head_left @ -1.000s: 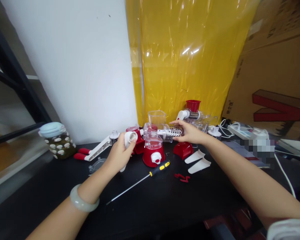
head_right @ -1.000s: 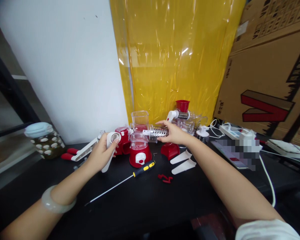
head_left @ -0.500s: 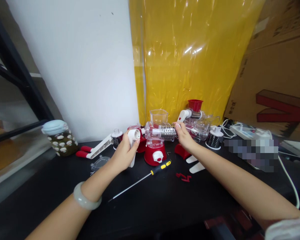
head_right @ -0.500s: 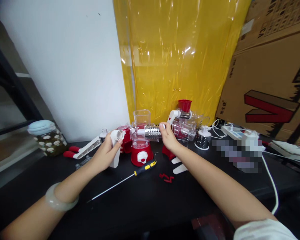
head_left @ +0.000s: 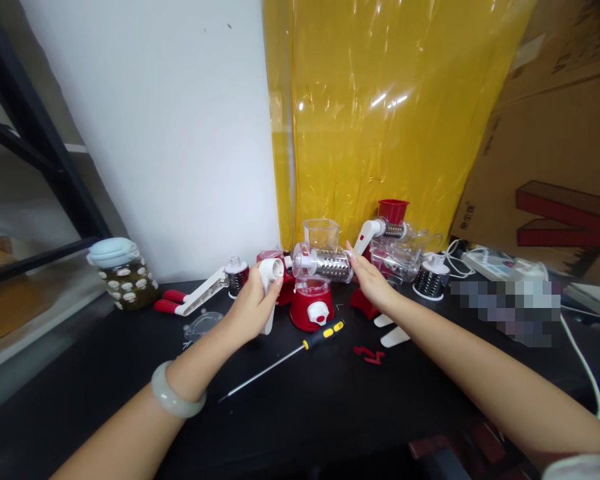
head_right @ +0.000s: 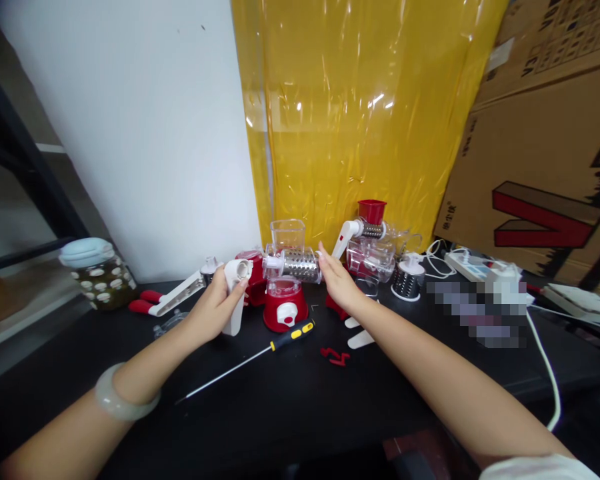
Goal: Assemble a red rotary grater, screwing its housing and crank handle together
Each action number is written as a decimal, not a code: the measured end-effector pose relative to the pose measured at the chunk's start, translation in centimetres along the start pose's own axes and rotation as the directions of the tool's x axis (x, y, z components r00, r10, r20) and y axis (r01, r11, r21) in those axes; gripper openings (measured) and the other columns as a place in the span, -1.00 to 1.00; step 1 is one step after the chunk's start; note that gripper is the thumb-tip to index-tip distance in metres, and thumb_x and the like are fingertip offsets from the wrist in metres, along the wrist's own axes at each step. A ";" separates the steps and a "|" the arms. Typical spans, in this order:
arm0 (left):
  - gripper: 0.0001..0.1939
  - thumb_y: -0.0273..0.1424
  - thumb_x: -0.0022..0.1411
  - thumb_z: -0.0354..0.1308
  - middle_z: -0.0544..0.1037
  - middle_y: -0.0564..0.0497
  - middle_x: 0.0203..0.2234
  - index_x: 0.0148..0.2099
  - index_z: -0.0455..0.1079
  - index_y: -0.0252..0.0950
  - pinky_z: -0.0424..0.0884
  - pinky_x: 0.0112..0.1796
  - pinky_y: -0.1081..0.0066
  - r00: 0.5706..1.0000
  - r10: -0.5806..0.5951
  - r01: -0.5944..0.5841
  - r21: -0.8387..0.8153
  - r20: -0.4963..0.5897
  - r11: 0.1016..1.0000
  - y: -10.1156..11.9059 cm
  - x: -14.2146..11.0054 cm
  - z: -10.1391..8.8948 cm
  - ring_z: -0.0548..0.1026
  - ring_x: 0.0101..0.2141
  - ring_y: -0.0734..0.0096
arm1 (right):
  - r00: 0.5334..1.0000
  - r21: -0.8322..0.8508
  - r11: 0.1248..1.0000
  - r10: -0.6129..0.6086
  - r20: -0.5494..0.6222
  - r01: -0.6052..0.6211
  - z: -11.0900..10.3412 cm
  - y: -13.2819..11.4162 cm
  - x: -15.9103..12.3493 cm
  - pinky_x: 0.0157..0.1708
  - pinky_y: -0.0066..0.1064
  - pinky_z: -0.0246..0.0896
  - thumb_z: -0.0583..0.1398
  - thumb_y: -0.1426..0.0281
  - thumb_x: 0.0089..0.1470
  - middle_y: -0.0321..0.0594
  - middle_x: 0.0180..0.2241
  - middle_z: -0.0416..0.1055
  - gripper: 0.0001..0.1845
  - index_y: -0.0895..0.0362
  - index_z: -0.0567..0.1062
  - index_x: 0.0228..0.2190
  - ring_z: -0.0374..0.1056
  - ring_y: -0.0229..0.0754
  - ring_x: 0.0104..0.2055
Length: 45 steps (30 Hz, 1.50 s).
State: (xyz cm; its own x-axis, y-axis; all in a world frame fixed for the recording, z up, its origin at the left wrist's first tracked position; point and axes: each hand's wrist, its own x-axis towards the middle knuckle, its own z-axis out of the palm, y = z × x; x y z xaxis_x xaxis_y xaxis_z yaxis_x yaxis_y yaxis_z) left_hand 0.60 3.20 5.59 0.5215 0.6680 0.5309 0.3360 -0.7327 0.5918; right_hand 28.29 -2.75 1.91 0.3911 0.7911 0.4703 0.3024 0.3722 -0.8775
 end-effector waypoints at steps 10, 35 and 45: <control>-0.58 -0.18 0.37 -0.06 0.42 -0.22 -0.02 0.14 0.11 -0.34 0.29 0.07 0.09 1.000 0.007 -0.007 0.023 -0.029 1.000 0.3 0.0 0.0 0.42 0.03 0.08 | 0.990 0.222 0.966 0.115 0.083 -0.131 -0.1 -2.3 -0.6 -0.26 -0.33 0.26 0.35 0.00 -0.15 -0.35 -0.54 0.40 -0.57 0.09 0.42 -0.53 0.32 -0.25 -0.44; -0.51 -0.10 0.33 0.00 0.40 -0.12 -0.02 0.21 0.09 -0.17 0.62 -0.32 0.17 0.993 -0.090 0.113 -0.452 0.072 0.885 0.4 -0.7 1.3 0.50 -0.16 0.16 | 0.974 0.420 0.880 0.185 0.126 -0.222 0.7 -3.3 -1.1 -0.26 -0.27 0.33 0.41 0.09 -0.21 -0.34 -0.52 0.44 -0.59 0.07 0.37 -0.53 0.40 -0.21 -0.42; -0.42 -0.07 0.31 0.00 0.37 -0.17 0.02 0.26 0.02 -0.20 0.63 -0.39 0.16 0.981 -0.078 0.174 -0.625 0.178 0.761 1.3 -1.0 1.0 0.49 -0.23 0.19 | 0.982 0.415 0.891 0.158 0.102 -0.186 1.0 -3.3 -1.3 -0.31 -0.30 0.32 0.41 0.08 -0.21 -0.35 -0.55 0.43 -0.58 0.07 0.37 -0.54 0.38 -0.23 -0.47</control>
State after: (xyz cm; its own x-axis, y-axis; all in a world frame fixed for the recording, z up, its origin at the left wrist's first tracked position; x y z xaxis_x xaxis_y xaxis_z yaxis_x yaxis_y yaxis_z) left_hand 1.33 1.47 5.25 0.6247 0.6895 0.3665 -0.1437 -0.3598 0.9219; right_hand 25.91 -4.55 4.11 0.3438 0.8852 0.3136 -0.1638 0.3853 -0.9081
